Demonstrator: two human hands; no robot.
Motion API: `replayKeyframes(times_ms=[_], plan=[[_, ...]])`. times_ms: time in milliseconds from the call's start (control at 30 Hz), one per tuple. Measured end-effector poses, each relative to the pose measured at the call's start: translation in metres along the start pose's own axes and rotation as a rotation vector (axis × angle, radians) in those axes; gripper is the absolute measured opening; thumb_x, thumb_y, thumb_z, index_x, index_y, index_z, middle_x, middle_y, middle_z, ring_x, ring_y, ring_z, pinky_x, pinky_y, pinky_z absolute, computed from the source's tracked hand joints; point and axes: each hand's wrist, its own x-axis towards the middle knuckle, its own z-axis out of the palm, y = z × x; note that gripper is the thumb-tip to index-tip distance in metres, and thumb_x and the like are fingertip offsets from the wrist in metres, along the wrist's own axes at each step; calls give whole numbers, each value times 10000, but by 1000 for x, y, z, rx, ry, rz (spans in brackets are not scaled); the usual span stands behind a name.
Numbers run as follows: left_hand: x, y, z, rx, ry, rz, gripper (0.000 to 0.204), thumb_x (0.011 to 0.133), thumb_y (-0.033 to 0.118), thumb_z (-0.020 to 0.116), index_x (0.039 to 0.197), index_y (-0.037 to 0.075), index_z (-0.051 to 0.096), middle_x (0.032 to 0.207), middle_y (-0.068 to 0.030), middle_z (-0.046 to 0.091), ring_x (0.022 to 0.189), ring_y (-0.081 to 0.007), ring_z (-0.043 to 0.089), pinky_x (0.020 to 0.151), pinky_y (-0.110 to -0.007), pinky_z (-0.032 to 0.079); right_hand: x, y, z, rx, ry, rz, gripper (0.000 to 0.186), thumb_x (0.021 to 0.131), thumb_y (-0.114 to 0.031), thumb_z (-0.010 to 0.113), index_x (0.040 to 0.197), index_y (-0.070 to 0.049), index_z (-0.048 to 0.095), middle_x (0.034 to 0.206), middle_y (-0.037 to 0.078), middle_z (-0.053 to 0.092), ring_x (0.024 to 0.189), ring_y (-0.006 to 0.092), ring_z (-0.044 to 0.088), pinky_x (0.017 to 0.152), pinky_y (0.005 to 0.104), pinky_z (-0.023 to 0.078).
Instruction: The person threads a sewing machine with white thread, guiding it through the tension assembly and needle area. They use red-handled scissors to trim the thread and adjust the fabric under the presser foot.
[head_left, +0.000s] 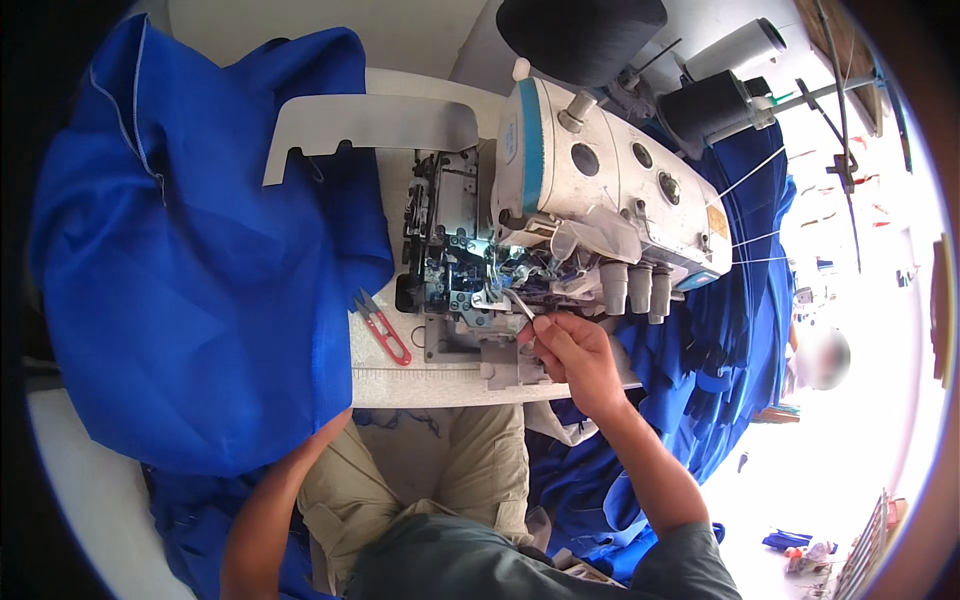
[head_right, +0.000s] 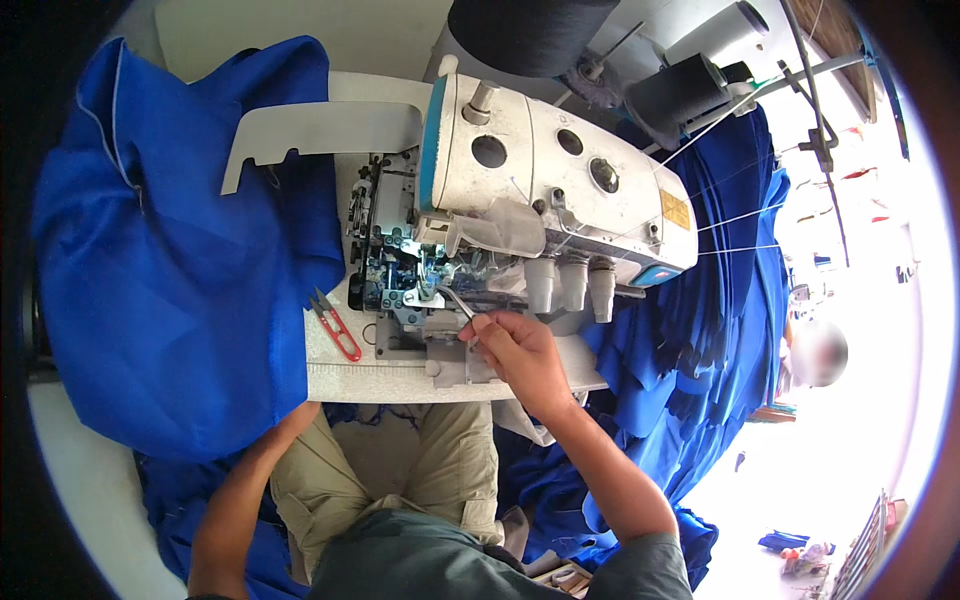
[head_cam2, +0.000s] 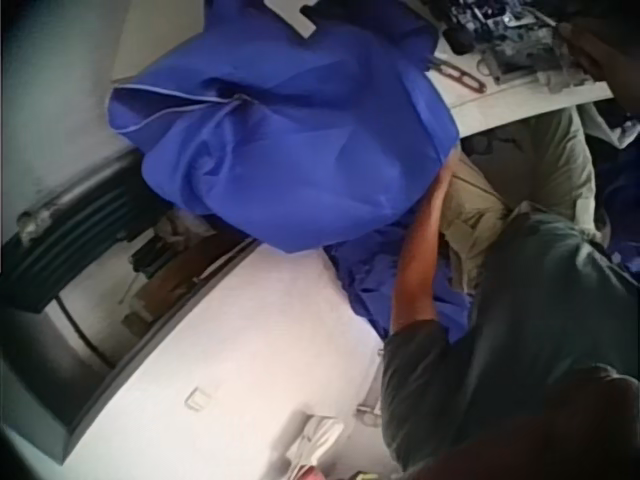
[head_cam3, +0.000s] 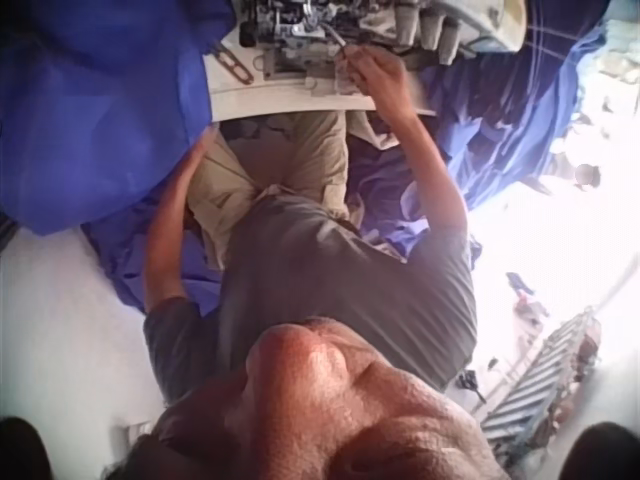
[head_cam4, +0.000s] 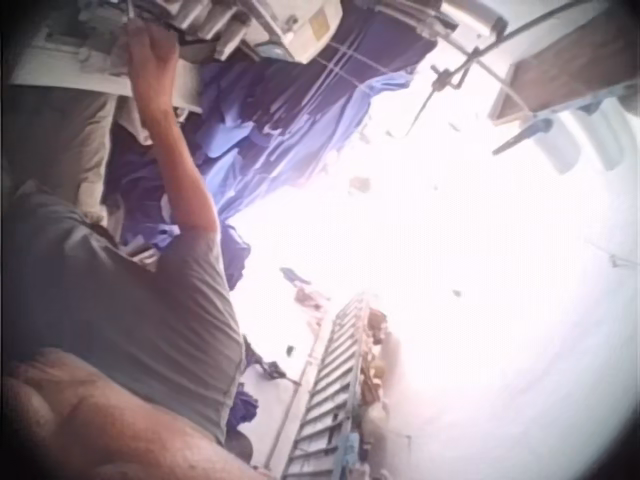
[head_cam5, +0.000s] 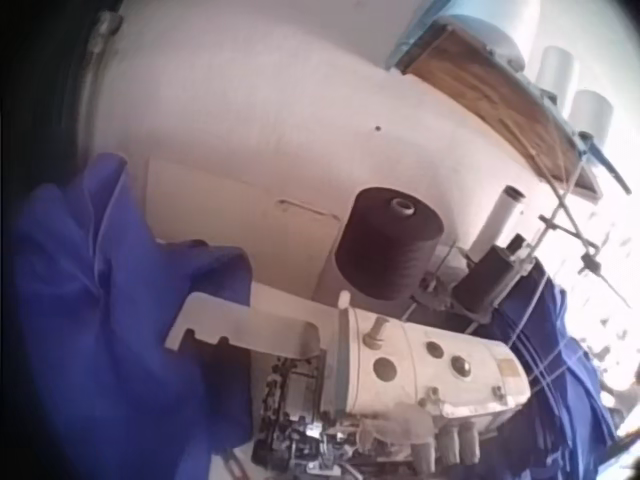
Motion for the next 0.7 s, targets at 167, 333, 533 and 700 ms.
replayKeyframes(times_ms=[167,333,533,700], plan=[[-1,-4,6,-20,-39,-13,427,907,148,722,1294,-15,642,1250,-260,661,1171,-433,630,1024,-511,498,3,-1,-2,-2,-27,-46,333,1083,-287,570,984,-14,733,648,-87,455,523,13,307,482,212,211],[10,2,4,86,33,82,356,919,122,661,1247,-15,662,1182,-226,680,1100,-385,660,967,-476,533,5,-5,-5,-54,-31,-44,341,1072,-266,561,993,19,731,658,-75,462,589,20,362,532,217,273],[0,-8,12,-62,-27,-30,435,930,177,707,1316,-8,629,1283,-252,647,1221,-422,603,1043,-494,491,8,-8,-2,-81,-24,-51,343,1063,-251,568,1000,40,738,681,-65,472,643,35,389,581,232,323],[2,-3,7,38,7,21,399,927,156,685,1287,-10,641,1249,-243,656,1178,-409,621,1016,-488,506,9,-9,-4,-154,-19,-105,340,1063,-259,589,1005,33,752,687,-62,490,651,39,411,587,232,336]])
